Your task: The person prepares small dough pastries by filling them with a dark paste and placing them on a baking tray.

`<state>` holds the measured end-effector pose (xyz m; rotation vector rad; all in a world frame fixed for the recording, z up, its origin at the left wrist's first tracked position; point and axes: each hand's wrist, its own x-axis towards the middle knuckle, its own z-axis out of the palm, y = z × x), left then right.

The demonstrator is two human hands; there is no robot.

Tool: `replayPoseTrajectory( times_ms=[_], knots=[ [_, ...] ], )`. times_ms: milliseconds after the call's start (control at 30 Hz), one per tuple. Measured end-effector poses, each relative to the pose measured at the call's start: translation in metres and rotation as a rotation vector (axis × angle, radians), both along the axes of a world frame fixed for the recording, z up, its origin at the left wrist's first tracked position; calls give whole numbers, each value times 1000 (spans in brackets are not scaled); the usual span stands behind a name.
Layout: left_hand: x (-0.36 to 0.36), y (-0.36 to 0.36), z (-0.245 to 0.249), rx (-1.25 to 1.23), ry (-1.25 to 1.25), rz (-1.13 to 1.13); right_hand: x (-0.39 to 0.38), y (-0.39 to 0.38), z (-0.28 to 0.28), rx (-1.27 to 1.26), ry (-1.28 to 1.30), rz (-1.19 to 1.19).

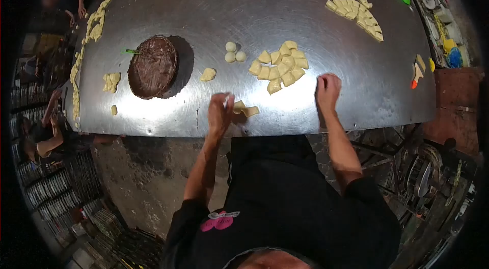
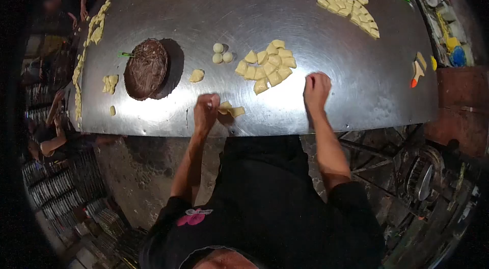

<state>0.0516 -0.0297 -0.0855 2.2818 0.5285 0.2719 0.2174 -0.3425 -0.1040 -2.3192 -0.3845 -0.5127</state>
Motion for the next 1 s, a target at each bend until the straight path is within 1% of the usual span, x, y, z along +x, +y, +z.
replayPoseTrajectory(
  times_ms=[33, 67, 100, 133, 167, 200, 233, 300, 367, 400, 433, 467, 500, 567, 633, 667, 700, 767, 800, 833, 867, 900, 967, 1000],
  knots=[
    [10, 3, 10, 37, -153, 36, -2, 20, 0, 55, 12, -7],
    [20, 10, 23, -75, -129, 31, -22, 30, 6, 74, 175, 21],
    [29, 26, 24, -86, -148, -33, -45, 25, -1, 9, 206, 127],
    [41, 41, 23, -81, -154, -16, -66, 18, 4, -77, 120, 228],
    [50, 54, 20, -80, -150, 1, -82, 3, 2, -60, 101, 302],
    [63, 66, 21, -93, -79, -4, -90, -8, 17, -142, 222, 279],
    [76, 73, 18, -101, -82, -2, -86, -6, 28, -150, 220, 279],
    [98, 81, 8, 29, -132, -168, -78, 2, 45, 37, 493, 13],
    [110, 74, -1, -27, -176, -195, -54, 47, 65, 234, 591, 28],
    [113, 69, -3, 5, -172, -204, -41, 73, 74, 266, 624, 111],
    [114, 64, -6, 39, -169, -210, -26, 94, 71, 192, 505, 216],
    [114, 58, -12, 19, -177, -198, -13, 121, 80, 143, 448, 239],
    [113, 52, -17, 0, -186, -184, 2, 140, 71, 133, 417, 288],
    [109, 52, -11, -33, -142, -154, 23, 172, 65, 108, 389, 310],
    [108, 59, -8, 37, -221, -143, 37, 192, 61, 48, 333, 475],
    [109, 64, -6, 1, -198, -169, 39, 200, 59, -10, 292, 513],
    [109, 65, -8, -6, -200, -171, 40, 204, 57, -16, 292, 510],
    [111, 65, -10, 58, -205, -278, 43, 212, 53, -9, 337, 458],
    [110, 67, -8, 53, -206, -276, 46, 215, 50, 53, 433, 362],
    [113, 70, -6, -4, -169, -214, 50, 219, 48, 49, 427, 366],
    [116, 73, -3, -61, -131, -153, 54, 222, 45, 113, 441, 346],
    [125, 80, -4, -61, -135, -158, 56, 225, 41, 179, 455, 320],
    [153, 93, -8, -21, -229, -236, 59, 233, 38, 155, 421, 316],
    [167, 93, -7, 94, -267, -313, 61, 237, 42, 143, 408, 310]
  ],
)
